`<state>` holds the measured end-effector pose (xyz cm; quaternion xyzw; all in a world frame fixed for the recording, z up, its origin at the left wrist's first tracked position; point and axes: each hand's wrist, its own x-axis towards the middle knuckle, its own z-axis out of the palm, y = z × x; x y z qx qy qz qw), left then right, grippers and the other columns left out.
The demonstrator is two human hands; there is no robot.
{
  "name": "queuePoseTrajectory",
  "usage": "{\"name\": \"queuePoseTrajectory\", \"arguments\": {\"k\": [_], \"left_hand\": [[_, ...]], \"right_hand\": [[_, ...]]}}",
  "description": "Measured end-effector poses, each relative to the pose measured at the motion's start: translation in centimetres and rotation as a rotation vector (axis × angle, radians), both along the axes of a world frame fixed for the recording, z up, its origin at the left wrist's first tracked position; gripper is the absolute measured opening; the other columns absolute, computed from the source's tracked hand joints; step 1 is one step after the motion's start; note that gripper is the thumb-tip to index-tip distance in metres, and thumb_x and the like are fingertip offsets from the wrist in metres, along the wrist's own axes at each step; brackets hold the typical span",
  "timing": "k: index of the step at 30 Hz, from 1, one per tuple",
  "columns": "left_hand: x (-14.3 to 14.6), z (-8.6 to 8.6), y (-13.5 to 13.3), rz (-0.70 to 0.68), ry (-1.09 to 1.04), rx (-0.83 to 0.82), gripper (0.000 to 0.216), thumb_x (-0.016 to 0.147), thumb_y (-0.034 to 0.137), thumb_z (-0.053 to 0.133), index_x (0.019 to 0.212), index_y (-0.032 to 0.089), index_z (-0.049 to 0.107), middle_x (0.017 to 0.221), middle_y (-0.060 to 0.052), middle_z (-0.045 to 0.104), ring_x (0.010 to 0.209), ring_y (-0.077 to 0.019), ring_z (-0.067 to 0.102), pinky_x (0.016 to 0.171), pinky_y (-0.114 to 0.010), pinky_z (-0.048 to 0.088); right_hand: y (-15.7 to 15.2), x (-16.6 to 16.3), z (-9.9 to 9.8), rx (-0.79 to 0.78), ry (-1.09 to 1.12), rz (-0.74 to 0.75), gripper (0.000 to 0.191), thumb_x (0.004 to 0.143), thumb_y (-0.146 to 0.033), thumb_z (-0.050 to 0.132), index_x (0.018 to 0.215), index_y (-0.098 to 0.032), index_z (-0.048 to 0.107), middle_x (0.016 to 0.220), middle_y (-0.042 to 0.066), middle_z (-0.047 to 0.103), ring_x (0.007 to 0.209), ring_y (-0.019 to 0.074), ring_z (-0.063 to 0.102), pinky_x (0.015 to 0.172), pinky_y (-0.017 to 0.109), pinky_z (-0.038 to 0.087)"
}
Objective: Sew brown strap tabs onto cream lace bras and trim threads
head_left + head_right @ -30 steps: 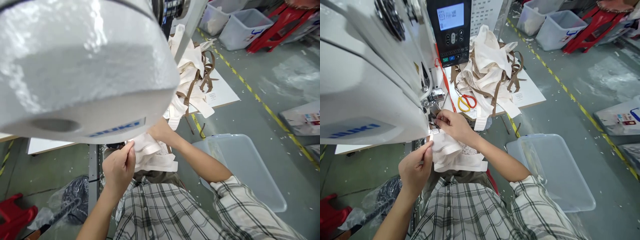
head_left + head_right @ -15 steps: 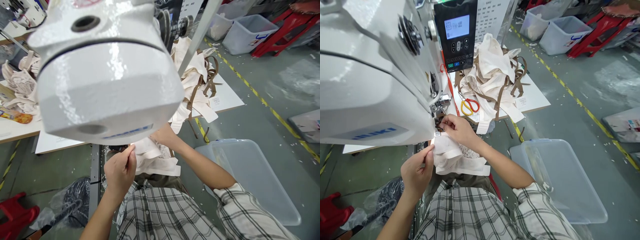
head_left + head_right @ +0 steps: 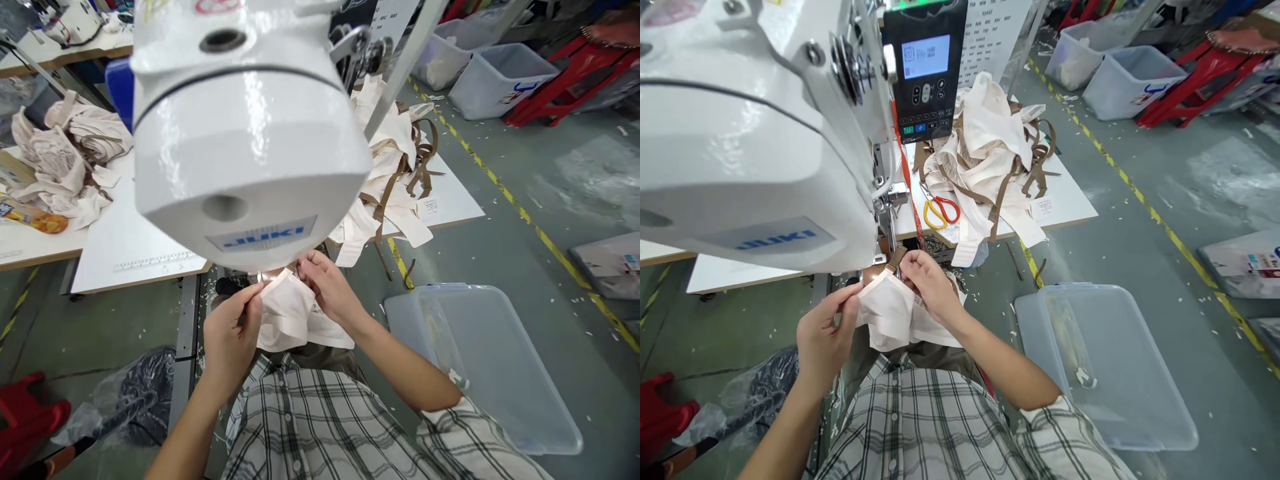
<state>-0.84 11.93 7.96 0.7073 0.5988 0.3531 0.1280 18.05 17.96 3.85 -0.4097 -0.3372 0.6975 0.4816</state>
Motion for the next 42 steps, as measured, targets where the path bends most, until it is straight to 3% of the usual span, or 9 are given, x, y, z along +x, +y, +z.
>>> {"name": "queuePoseTrajectory", "arguments": {"k": [4,8,11,14,17,20,29,33,42], "left_hand": [[-0.7,0.1,-1.0,-0.065,0.01,-0.105,0.023,0.098,0.026,0.056,0.108,0.02,0.076,0.096,-0.005,0.08,0.08,-0.0167,0.075,0.069,-0.023,0.056],[-0.7,0.3,-1.9,-0.178,0.083,-0.073,0.021,0.096,0.029,0.059,0.111,0.019,0.071,0.103,-0.008,0.078,0.092,-0.0205,0.073,0.078,-0.029,0.057],[-0.1,0.2,-2.3,-0.333,0.237,0.034,0.033,0.089,0.037,0.068,0.116,0.018,0.066,0.106,-0.012,0.074,0.101,-0.0254,0.069,0.092,-0.041,0.054],[0.1,-0.4,-2.6,-0.435,0.38,0.093,0.012,0.093,0.028,0.062,0.099,0.02,0.066,0.077,-0.003,0.069,0.075,-0.0189,0.063,0.089,-0.039,0.052],[-0.2,-0.9,-3.1,-0.423,0.388,0.203,0.012,0.094,0.022,0.057,0.084,0.022,0.063,0.063,0.001,0.059,0.065,-0.0162,0.056,0.081,-0.034,0.052],[-0.6,-1.0,-3.6,-0.392,0.342,0.312,0.01,0.095,0.024,0.056,0.088,0.021,0.063,0.064,0.0,0.06,0.066,-0.0172,0.055,0.083,-0.035,0.052],[-0.7,-1.0,-3.9,-0.364,0.271,0.326,0.007,0.093,0.023,0.059,0.093,0.021,0.066,0.067,-0.002,0.064,0.068,-0.0173,0.061,0.085,-0.036,0.053],[-0.9,-1.2,-3.7,-0.465,0.237,0.399,0.013,0.092,0.018,0.062,0.104,0.022,0.066,0.071,0.0,0.067,0.069,-0.0151,0.063,0.081,-0.033,0.055],[-1.2,-2.3,-3.9,-0.397,0.203,0.41,0.012,0.096,0.022,0.058,0.084,0.021,0.061,0.062,0.0,0.059,0.056,-0.0145,0.055,0.059,-0.028,0.046]], "right_hand": [[-3.1,0.2,-0.8,-0.186,0.183,0.08,0.045,0.078,-0.058,0.075,0.082,-0.02,0.053,0.065,-0.006,0.048,0.052,0.0065,0.038,0.048,0.019,0.033],[-5.5,0.4,-1.6,-0.083,0.116,0.119,0.039,0.077,-0.052,0.079,0.088,-0.021,0.059,0.061,-0.007,0.05,0.05,0.0081,0.042,0.047,0.02,0.036],[-7.1,0.8,-2.1,0.274,-0.129,0.112,0.023,0.086,-0.044,0.073,0.087,-0.023,0.064,0.07,-0.002,0.063,0.06,0.0132,0.059,0.057,0.026,0.05],[-8.2,1.3,-2.2,0.808,-0.363,0.068,0.001,0.089,-0.028,0.069,0.09,-0.027,0.069,0.082,0.002,0.072,0.081,0.0183,0.071,0.077,0.033,0.058],[-8.5,1.5,-2.0,1.161,-0.434,-0.034,0.02,0.086,-0.016,0.071,0.101,-0.03,0.071,0.084,0.001,0.074,0.088,0.0189,0.074,0.084,0.034,0.06],[-8.5,1.4,-1.7,1.294,-0.459,-0.075,0.025,0.083,-0.012,0.072,0.104,-0.027,0.071,0.082,0.002,0.074,0.087,0.0197,0.076,0.085,0.034,0.062],[-8.6,1.0,-1.1,1.32,-0.485,-0.083,0.014,0.086,-0.014,0.072,0.097,-0.023,0.071,0.083,0.003,0.075,0.089,0.0185,0.076,0.089,0.031,0.064],[-8.6,0.9,-1.3,1.294,-0.443,-0.044,0.013,0.09,-0.015,0.068,0.1,-0.023,0.069,0.088,0.004,0.075,0.091,0.0181,0.076,0.086,0.033,0.065],[-9.3,0.6,-2.1,1.246,-0.413,-0.018,0.02,0.091,-0.012,0.066,0.109,-0.022,0.067,0.095,0.004,0.072,0.1,0.018,0.074,0.093,0.033,0.062]]}}
